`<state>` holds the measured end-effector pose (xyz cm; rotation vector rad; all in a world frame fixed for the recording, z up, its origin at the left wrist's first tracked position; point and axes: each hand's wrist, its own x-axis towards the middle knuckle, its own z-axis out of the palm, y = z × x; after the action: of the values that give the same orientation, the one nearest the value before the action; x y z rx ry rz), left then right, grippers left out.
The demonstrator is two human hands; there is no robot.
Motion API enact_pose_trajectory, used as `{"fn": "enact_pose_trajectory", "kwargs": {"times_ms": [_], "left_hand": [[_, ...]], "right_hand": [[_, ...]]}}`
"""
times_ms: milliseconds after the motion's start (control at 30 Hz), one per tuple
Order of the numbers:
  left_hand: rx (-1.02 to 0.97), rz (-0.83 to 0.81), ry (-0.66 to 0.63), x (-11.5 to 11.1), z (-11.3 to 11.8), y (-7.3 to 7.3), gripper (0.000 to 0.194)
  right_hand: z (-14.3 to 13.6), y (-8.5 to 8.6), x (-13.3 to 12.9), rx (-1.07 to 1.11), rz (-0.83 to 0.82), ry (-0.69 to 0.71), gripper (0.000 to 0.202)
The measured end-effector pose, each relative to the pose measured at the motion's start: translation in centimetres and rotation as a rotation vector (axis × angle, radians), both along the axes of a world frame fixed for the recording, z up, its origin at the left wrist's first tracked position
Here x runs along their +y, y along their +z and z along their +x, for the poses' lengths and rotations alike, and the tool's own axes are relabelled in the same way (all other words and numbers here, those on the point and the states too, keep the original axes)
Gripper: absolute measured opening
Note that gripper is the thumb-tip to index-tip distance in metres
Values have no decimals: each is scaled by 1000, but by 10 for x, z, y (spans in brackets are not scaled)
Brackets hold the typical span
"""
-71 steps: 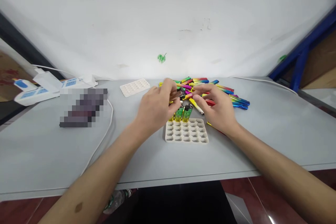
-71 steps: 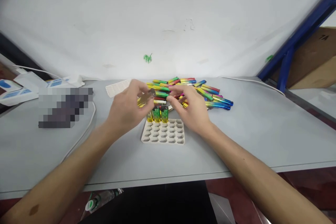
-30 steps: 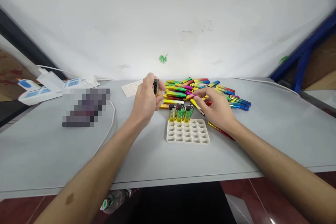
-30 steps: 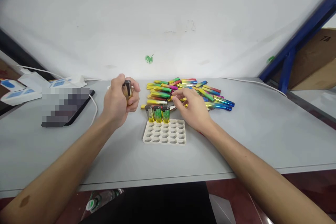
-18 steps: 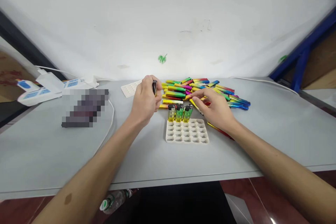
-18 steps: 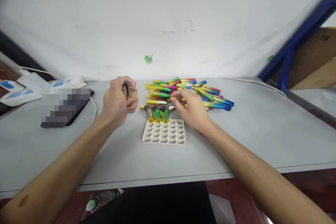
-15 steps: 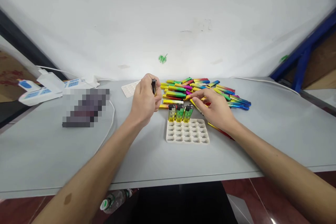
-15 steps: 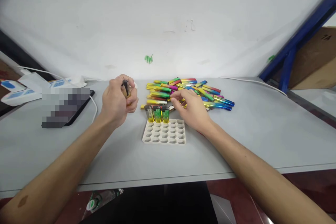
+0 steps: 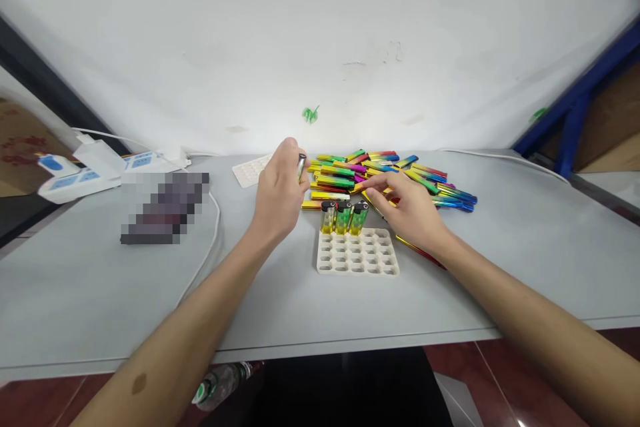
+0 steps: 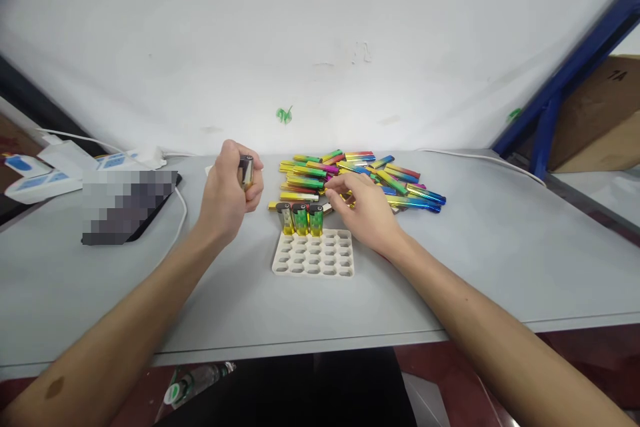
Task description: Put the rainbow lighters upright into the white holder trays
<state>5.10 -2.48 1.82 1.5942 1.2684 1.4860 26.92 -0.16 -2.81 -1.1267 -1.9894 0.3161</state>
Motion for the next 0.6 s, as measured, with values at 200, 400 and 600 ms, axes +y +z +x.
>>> {"fn": "enact_pose_trajectory", "kwargs": {"times_ms": [200,400,600], "left_hand": [[194,67,125,-2,1,-5,13],[323,217,170,6,-5,-10,3],[486,475,132,11,1,2,14]], "right_hand": [[9,6,7,-207,93,-140,20],[27,11,15,-479,29,-190,30],[29,13,10,-603,16,-92,35]]}}
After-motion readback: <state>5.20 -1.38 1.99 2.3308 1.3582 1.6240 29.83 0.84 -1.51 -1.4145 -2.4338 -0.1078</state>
